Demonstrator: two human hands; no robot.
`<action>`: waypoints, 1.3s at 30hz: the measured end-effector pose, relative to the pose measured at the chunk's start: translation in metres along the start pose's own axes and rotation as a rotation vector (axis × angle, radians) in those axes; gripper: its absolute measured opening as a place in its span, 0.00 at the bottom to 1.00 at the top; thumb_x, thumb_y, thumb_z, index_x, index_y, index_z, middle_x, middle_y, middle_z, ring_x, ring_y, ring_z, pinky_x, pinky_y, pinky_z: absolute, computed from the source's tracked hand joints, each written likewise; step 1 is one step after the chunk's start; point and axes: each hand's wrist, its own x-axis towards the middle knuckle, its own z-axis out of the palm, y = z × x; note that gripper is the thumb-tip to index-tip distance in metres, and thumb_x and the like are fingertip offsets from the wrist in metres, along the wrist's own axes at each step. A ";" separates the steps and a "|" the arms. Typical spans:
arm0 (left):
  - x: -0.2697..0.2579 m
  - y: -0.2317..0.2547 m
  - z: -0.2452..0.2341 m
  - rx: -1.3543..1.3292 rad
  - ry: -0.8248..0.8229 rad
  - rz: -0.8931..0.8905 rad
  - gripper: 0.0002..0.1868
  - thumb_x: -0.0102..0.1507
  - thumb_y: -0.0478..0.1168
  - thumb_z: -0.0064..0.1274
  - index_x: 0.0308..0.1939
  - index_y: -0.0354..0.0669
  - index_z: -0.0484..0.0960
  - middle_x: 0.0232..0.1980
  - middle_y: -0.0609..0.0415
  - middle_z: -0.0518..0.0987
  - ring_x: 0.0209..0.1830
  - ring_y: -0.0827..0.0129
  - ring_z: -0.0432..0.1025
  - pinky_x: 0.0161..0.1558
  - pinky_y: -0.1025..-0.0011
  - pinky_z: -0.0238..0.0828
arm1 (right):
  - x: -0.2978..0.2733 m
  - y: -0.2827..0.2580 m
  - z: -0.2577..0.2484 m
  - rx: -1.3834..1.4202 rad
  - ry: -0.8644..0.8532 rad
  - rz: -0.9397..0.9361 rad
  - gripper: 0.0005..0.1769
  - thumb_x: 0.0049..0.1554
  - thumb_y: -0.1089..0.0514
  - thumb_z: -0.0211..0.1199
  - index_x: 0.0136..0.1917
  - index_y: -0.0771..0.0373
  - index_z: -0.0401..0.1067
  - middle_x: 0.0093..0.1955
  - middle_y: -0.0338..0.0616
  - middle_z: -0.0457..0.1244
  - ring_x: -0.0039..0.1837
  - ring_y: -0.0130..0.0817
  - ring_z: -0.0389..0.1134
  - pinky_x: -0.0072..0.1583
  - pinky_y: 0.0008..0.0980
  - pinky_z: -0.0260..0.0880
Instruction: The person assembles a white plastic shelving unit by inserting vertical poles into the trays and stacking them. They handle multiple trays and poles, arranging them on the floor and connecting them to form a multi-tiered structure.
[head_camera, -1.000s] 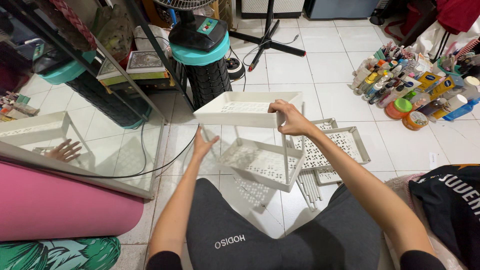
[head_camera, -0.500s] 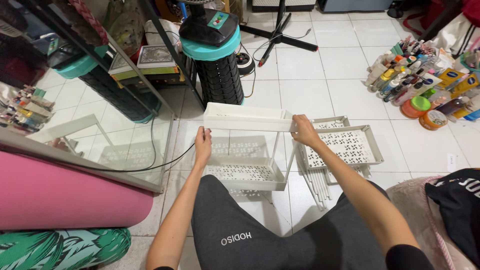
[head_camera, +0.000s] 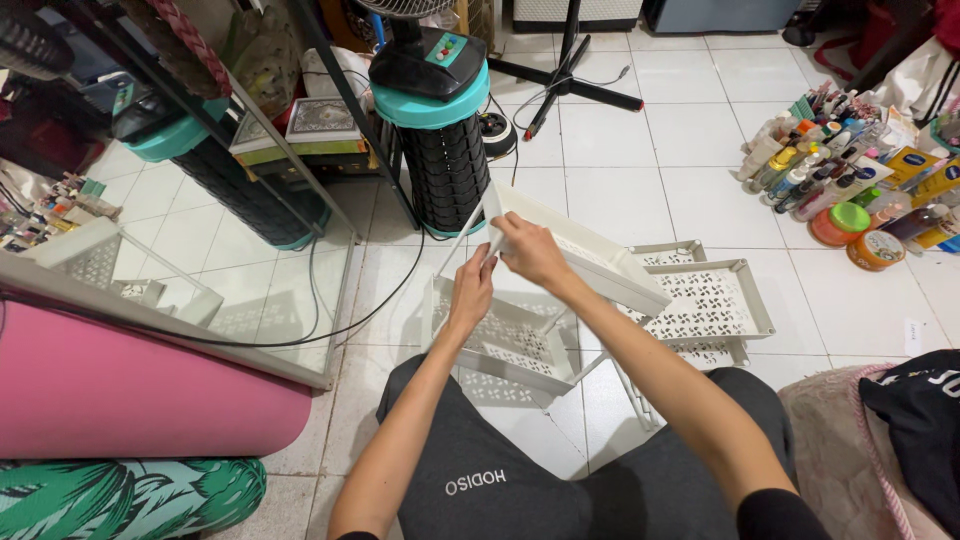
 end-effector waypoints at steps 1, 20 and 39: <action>0.000 0.008 -0.001 -0.016 -0.021 -0.025 0.15 0.62 0.36 0.38 0.50 0.31 0.67 0.41 0.36 0.73 0.42 0.48 0.69 0.39 0.64 0.64 | 0.000 0.004 -0.003 0.029 0.023 -0.015 0.23 0.40 0.63 0.61 0.51 0.58 0.63 0.47 0.44 0.61 0.46 0.45 0.64 0.45 0.38 0.64; 0.020 -0.004 -0.020 0.274 0.191 -0.107 0.34 0.56 0.45 0.49 0.60 0.33 0.53 0.49 0.29 0.65 0.50 0.46 0.60 0.50 0.62 0.56 | -0.022 0.014 -0.070 0.227 0.041 0.039 0.31 0.38 0.62 0.64 0.56 0.55 0.62 0.48 0.44 0.60 0.50 0.42 0.58 0.55 0.36 0.56; 0.008 0.015 -0.012 -0.199 -0.042 -0.424 0.23 0.61 0.39 0.36 0.62 0.55 0.59 0.46 0.62 0.75 0.18 0.80 0.51 0.33 0.81 0.62 | -0.024 0.037 -0.051 -0.272 -0.081 0.064 0.29 0.34 0.58 0.64 0.47 0.71 0.59 0.31 0.54 0.60 0.35 0.50 0.62 0.37 0.43 0.63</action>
